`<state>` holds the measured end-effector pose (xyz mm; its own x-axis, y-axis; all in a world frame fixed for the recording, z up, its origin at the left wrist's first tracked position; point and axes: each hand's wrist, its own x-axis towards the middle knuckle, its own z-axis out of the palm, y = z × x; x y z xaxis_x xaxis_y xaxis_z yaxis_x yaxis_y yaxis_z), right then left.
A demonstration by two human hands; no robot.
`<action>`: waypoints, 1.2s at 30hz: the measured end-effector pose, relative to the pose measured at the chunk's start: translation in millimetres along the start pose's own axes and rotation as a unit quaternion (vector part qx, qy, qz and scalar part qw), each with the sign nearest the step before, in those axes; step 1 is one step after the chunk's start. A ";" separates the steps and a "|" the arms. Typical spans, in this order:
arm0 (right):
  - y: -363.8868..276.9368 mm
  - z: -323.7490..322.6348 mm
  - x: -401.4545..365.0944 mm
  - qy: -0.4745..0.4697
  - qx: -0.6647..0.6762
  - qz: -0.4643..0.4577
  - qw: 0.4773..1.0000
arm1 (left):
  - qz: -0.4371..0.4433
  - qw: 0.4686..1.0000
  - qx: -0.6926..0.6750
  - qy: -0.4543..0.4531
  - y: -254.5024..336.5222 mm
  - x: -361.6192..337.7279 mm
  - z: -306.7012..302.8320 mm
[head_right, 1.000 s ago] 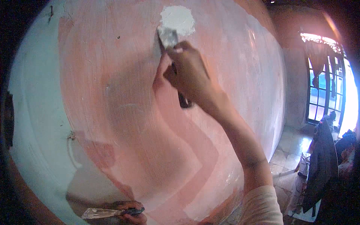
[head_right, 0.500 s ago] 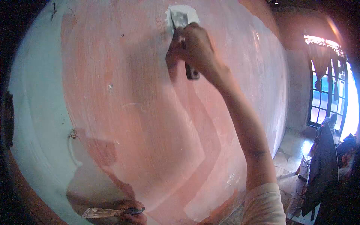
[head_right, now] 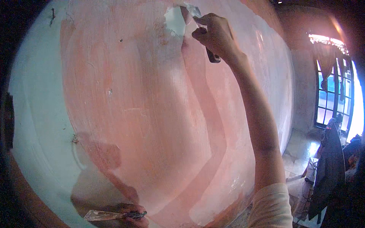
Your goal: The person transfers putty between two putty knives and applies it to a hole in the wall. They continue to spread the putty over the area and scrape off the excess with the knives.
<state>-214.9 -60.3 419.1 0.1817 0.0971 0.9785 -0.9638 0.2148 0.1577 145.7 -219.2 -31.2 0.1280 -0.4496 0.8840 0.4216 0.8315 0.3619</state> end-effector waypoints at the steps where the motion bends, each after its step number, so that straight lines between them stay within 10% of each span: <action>1: 0.5 5.0 -0.4 -0.002 -0.001 -0.017 1.000 | 0.002 1.000 0.002 -0.001 -0.1 0.2 0.4; 11: -71.6 -29.6 -93.7 -0.084 0.127 0.032 0.988 | 0.043 0.999 0.008 -0.001 -3.9 6.1 3.1; 26: -34.1 14.9 -23.8 -0.007 0.014 -0.120 0.993 | -0.008 1.000 0.008 0.009 -3.4 -1.4 -3.3; 36: -45.4 -18.1 -38.8 -0.022 0.058 -0.026 0.998 | -0.032 0.999 0.005 0.013 -4.3 -1.6 -4.8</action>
<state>-174.7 -56.2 371.6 0.2267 0.0448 0.9729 -0.9697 0.1037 0.2211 148.0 -223.5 -35.6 0.1240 -0.5107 0.8508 0.4207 0.8036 0.4211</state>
